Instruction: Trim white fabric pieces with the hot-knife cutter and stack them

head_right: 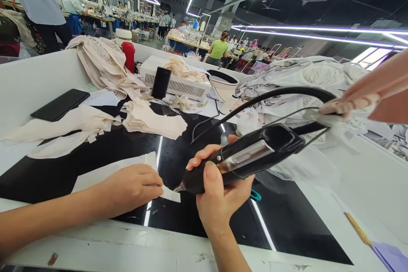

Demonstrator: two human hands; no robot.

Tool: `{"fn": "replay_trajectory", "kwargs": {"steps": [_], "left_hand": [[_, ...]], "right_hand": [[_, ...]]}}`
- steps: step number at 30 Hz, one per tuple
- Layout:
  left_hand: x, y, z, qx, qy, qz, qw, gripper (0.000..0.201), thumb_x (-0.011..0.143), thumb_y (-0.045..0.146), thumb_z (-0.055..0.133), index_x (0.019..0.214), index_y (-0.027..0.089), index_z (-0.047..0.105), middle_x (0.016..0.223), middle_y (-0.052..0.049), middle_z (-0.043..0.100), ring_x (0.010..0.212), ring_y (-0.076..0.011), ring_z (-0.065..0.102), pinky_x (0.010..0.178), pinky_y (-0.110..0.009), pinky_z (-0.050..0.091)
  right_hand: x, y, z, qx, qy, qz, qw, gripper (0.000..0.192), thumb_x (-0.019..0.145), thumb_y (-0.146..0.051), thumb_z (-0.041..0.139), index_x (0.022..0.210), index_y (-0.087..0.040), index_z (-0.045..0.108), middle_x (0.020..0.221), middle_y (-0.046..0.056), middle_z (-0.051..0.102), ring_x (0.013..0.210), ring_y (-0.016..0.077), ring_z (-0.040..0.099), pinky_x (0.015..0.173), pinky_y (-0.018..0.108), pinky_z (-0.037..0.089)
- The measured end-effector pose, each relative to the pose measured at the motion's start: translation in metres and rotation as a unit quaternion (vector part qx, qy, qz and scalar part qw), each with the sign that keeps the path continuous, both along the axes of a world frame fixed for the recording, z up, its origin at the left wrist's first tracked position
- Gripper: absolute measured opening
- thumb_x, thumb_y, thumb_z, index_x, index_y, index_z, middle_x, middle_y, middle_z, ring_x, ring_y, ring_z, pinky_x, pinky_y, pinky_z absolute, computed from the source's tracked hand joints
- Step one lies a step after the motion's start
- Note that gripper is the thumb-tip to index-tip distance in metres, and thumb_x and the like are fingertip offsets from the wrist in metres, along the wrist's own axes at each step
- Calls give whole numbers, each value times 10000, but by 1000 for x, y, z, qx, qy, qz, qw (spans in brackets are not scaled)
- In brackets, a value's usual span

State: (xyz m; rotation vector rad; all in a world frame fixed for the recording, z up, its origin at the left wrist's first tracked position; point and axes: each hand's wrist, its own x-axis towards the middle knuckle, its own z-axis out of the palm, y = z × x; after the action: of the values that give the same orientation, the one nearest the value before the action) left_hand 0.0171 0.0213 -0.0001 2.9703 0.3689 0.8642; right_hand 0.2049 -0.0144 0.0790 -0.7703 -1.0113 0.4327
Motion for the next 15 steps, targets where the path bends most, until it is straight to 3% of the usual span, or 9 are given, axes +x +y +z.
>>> {"fn": "replay_trajectory", "kwargs": {"steps": [15], "left_hand": [[-2,2,1,-3,-9,-10,1000,213,1065,65,592,902,164,685,983,-26,778,896,-187,715,889,-322,570]], "right_hand": [[-2,-1,-3,11,-7,1,1000,345,866,-363,905,1116,-295,677,796,-60,697,587,133,668,506,265,588]]}}
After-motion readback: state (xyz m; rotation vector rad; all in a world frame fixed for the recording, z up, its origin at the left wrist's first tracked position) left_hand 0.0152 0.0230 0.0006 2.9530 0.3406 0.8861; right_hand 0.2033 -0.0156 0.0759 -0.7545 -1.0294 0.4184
